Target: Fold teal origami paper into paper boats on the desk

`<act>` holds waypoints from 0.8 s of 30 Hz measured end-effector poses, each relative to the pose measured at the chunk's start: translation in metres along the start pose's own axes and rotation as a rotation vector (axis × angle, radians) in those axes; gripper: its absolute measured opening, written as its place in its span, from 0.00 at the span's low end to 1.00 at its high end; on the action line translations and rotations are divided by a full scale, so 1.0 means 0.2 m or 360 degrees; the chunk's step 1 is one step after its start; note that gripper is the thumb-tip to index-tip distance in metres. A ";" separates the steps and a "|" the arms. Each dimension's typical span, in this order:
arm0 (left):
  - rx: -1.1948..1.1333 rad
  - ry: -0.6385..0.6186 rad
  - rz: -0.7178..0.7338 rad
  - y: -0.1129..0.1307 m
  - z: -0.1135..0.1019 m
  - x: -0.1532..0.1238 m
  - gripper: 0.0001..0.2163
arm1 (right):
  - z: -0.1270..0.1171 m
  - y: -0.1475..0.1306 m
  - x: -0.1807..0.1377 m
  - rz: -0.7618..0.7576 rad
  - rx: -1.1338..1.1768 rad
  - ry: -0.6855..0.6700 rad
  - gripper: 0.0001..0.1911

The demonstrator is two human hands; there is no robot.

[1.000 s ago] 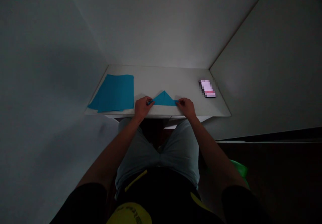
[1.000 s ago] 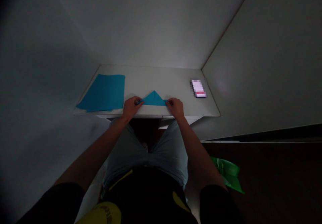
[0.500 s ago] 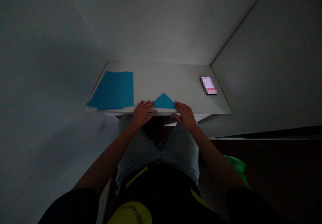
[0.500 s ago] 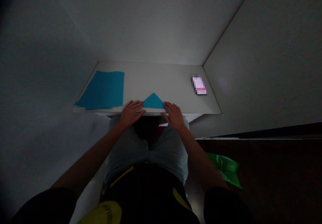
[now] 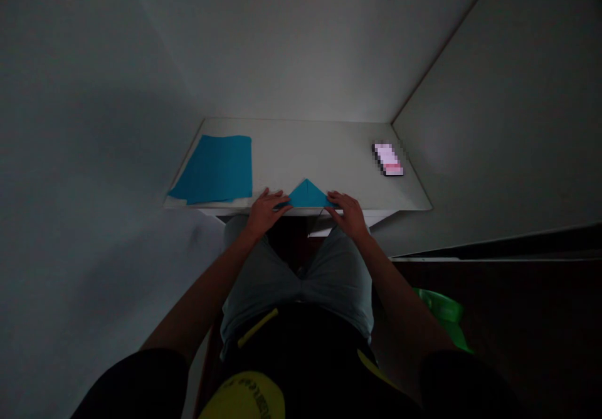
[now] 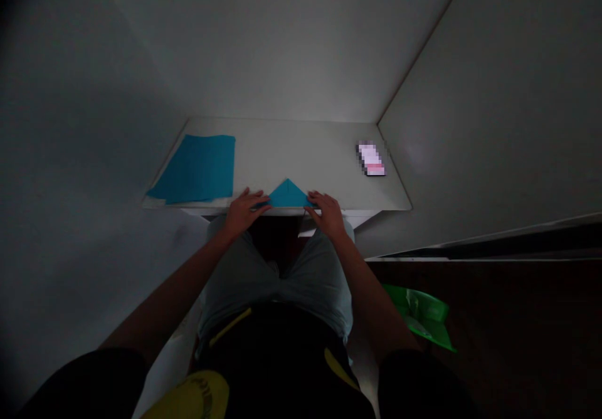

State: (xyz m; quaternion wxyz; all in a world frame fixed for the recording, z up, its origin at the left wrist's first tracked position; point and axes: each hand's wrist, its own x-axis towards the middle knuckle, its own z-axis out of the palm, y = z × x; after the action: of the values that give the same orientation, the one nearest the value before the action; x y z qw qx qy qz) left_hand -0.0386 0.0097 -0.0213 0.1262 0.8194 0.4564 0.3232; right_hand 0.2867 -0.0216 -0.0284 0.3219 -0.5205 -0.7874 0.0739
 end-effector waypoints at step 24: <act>0.0439 -0.0280 0.0059 0.15 0.05 0.22 0.23 | -0.01 -0.13 0.17 0.0165 -0.0125 0.0023 0.19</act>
State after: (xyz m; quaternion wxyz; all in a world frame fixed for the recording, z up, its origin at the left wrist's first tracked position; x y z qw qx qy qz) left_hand 0.0039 0.0298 0.0050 0.0460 0.8624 0.4683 0.1866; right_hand 0.2584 -0.0044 0.0000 0.3027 -0.5733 -0.7593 0.0556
